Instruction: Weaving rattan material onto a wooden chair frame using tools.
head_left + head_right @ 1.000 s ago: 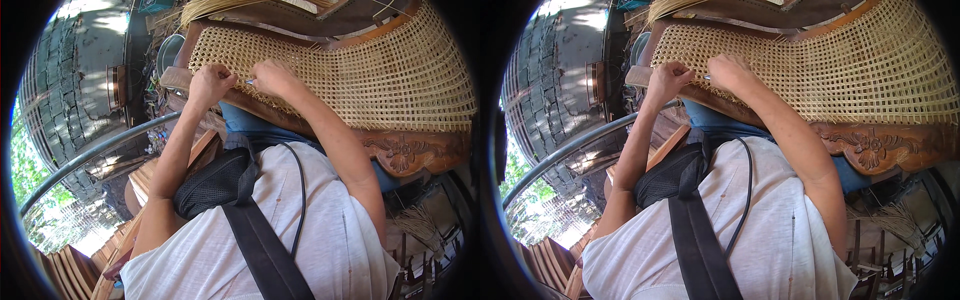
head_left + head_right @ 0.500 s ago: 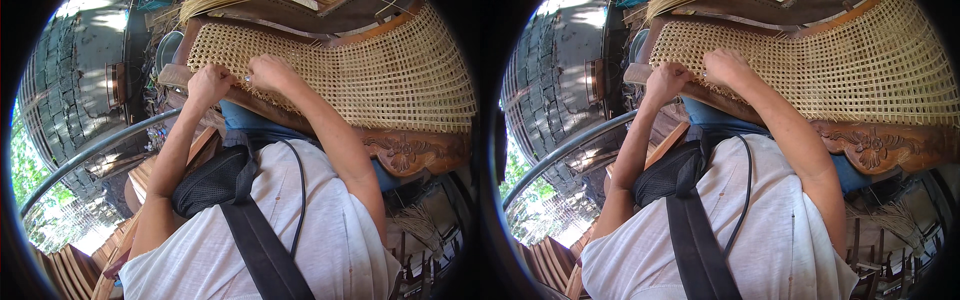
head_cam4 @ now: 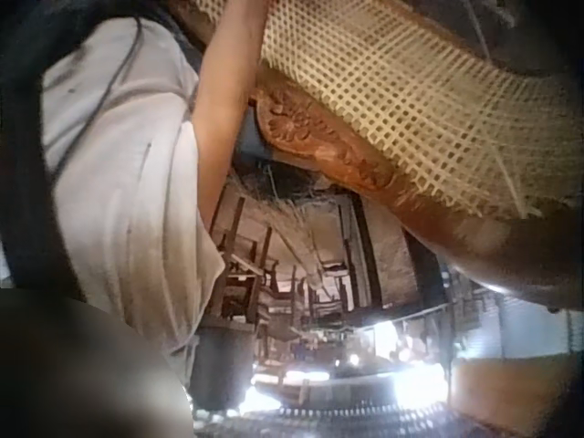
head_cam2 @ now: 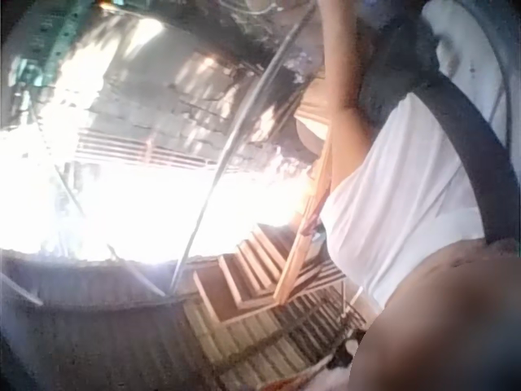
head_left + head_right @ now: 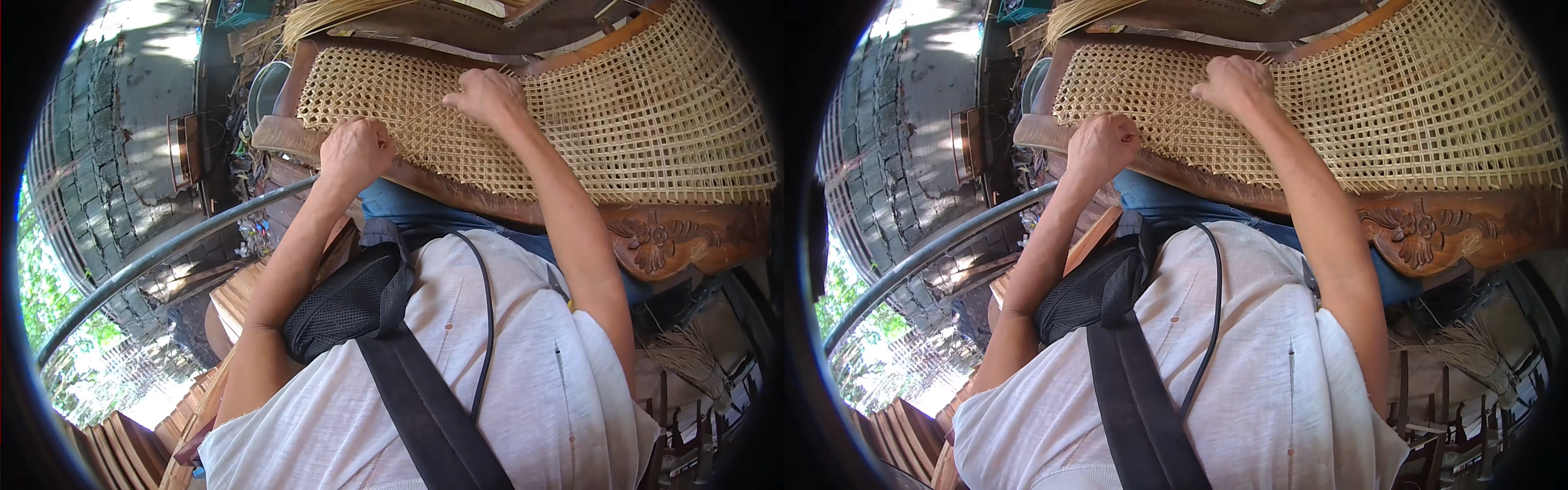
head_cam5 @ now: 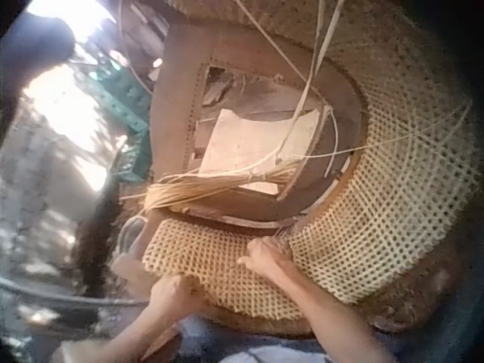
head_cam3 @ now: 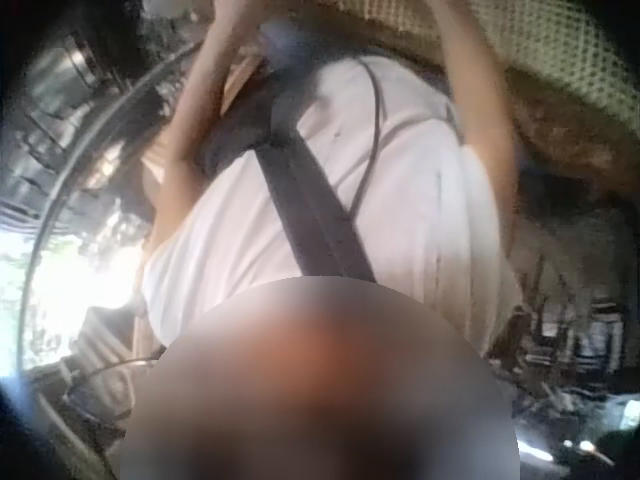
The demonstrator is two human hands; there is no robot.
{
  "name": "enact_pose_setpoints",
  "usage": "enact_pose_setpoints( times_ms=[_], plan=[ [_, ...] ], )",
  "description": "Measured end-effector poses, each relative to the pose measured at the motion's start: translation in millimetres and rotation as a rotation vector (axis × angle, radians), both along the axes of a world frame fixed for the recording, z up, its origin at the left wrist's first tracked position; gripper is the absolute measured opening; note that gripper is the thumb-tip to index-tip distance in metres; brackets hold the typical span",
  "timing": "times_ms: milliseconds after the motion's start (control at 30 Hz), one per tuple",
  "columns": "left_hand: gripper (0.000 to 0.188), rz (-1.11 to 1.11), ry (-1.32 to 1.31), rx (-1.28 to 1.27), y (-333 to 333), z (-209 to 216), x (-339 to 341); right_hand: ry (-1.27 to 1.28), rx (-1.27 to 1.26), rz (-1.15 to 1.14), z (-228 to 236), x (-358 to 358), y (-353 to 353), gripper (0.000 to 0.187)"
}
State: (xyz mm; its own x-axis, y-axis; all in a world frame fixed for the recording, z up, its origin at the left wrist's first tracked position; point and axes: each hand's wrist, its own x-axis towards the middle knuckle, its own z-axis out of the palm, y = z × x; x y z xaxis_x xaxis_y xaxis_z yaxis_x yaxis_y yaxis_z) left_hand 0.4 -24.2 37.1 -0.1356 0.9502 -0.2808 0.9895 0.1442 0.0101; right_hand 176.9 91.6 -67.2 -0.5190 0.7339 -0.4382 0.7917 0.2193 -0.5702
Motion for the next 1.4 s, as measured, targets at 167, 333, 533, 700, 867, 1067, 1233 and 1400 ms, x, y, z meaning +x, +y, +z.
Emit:
enact_pose_setpoints(
  times_ms=[167, 333, 533, 700, 867, 1067, 1233, 1400],
  plan=[
    [0.026, -0.03, -0.387, 0.124, 23.5, -21.8, -7.3, 0.095, -0.013, -0.035, 47.1, 26.4, 7.9, 0.052],
    [0.041, 0.328, -0.584, 0.009, 32.8, -7.7, -6.5, 0.258, -0.086, -0.012, 41.0, 1.8, -3.0, 0.046],
    [0.032, 0.12, -0.175, 0.004, 24.0, -3.0, -21.8, 0.16, -0.124, 0.18, 31.1, -34.4, -29.2, 0.023],
    [0.03, 0.161, -0.14, -0.058, 27.7, -3.3, -22.0, 0.242, 0.125, 0.134, 35.6, -46.5, -42.5, 0.021],
    [0.025, 0.055, 0.005, -0.135, 32.0, -5.1, -12.7, 0.211, 0.028, 0.156, 34.2, -43.0, -33.7, 0.023],
    [0.019, -0.013, -0.05, -0.134, 27.5, -8.0, -6.7, 0.134, -0.194, 0.201, 30.7, -40.8, -16.6, 0.024],
    [0.017, -0.022, -0.078, -0.019, 11.3, -17.9, -5.9, 0.089, -0.139, 0.189, 7.6, -39.1, -19.2, 0.041],
    [0.019, 0.002, -0.166, 0.117, -16.1, 17.5, -7.5, -0.014, 0.005, 0.066, -3.8, -0.1, 4.1, 0.047]
  ],
)
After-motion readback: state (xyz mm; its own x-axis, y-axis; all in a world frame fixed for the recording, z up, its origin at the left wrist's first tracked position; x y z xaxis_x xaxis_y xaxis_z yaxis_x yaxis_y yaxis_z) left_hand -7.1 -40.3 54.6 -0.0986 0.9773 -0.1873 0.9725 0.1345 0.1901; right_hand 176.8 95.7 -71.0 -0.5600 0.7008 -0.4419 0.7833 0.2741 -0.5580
